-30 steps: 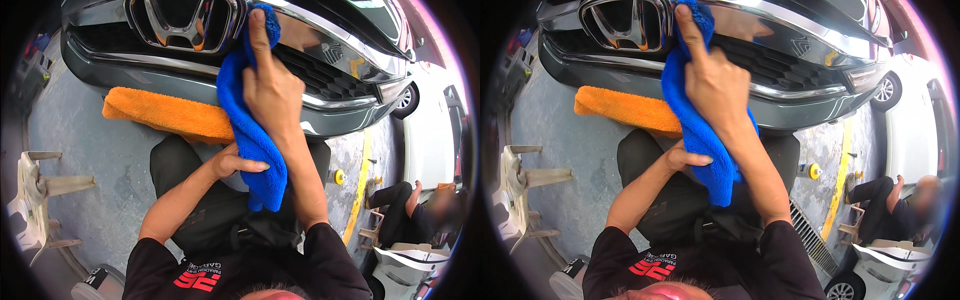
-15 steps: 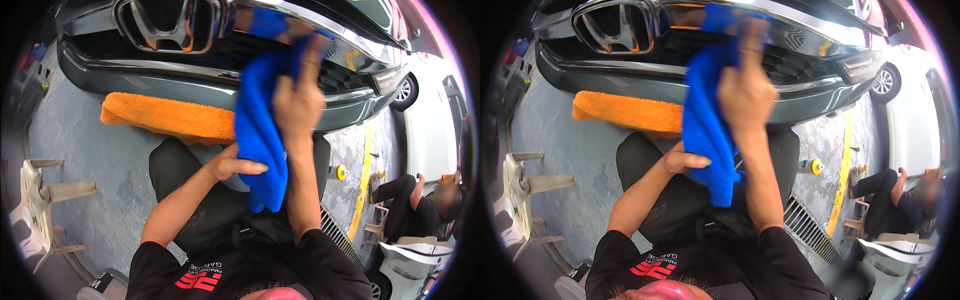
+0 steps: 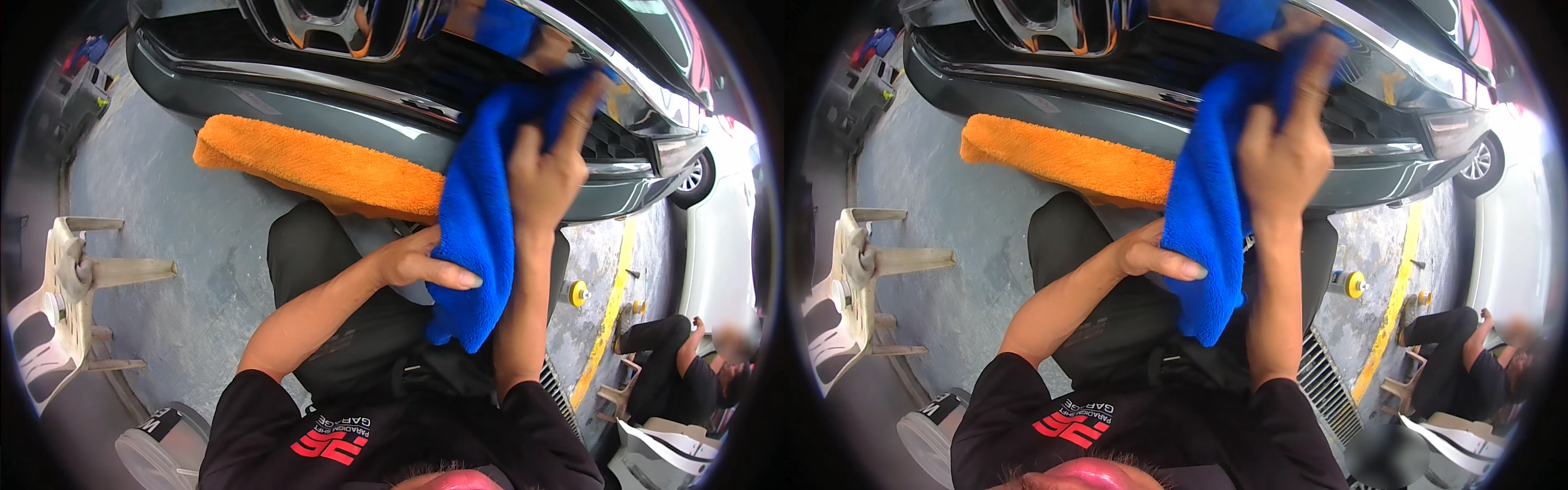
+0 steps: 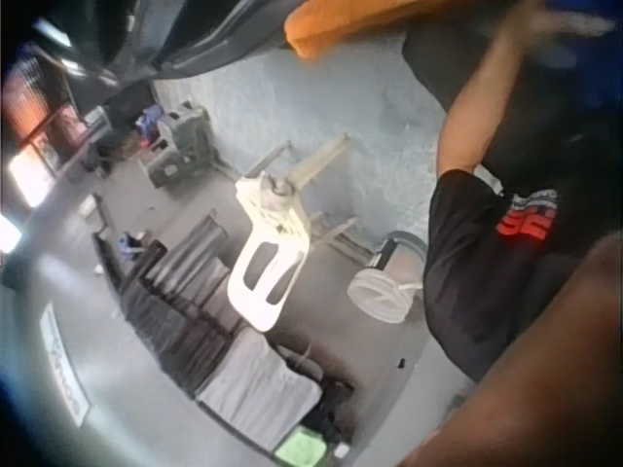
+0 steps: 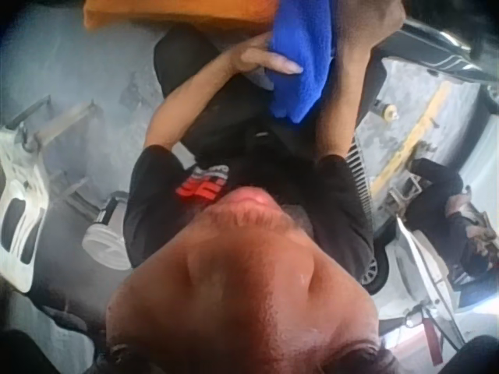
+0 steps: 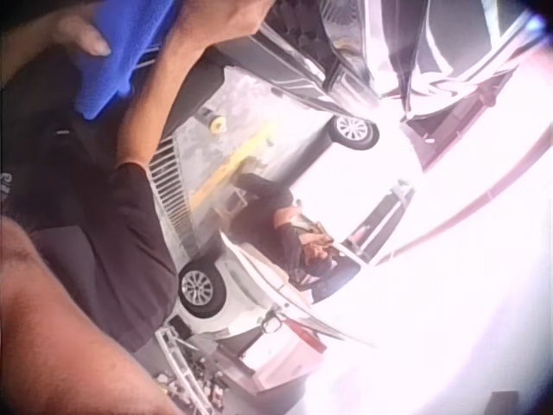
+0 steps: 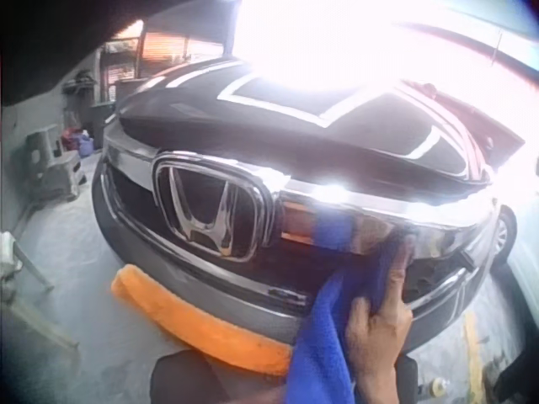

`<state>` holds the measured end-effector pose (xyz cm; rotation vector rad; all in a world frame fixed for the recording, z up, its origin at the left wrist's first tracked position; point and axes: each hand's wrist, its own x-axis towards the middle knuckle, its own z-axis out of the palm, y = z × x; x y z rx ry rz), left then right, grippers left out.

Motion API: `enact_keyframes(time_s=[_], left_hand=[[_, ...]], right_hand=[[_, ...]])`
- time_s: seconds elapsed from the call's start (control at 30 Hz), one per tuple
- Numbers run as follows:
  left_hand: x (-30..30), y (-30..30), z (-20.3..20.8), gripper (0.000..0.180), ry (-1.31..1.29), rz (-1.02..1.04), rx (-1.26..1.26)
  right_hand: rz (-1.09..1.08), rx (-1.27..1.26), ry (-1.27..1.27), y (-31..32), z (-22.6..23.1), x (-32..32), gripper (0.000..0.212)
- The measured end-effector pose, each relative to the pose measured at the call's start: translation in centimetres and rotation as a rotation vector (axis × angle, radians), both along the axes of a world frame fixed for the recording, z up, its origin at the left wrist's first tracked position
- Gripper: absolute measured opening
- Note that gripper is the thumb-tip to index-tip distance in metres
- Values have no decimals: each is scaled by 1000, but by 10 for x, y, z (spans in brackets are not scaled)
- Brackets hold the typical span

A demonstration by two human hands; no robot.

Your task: The person wipes the front bumper and grille of a dark-colored car using a blue microfiber cloth. They apply a cleaning product from a yellow bottle onto the cloth and continue wiping the chrome trim and surrounding areas.

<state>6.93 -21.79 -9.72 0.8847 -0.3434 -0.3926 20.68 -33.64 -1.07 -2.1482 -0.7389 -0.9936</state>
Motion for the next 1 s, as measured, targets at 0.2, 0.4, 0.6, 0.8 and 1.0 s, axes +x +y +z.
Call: enact_keyframes(time_s=[0.2,0.4,0.6,0.8,1.0], left_hand=[[2,-3,-4,62,-39,-52,33],[-5,8,-22,41,66,75,-15],[-2,3,-17,59,75,-3,-16],[-9,8,-46,64,83,176,-198],[-7,5,-25,74,101,97,-24]], right_hand=[[13,197,162,10,10,-17,98],[307,-235,329,51,22,-33,95],[168,56,204,13,-6,-14,103],[269,-36,56,62,-8,-21,95],[40,85,163,12,4,-21,94]])
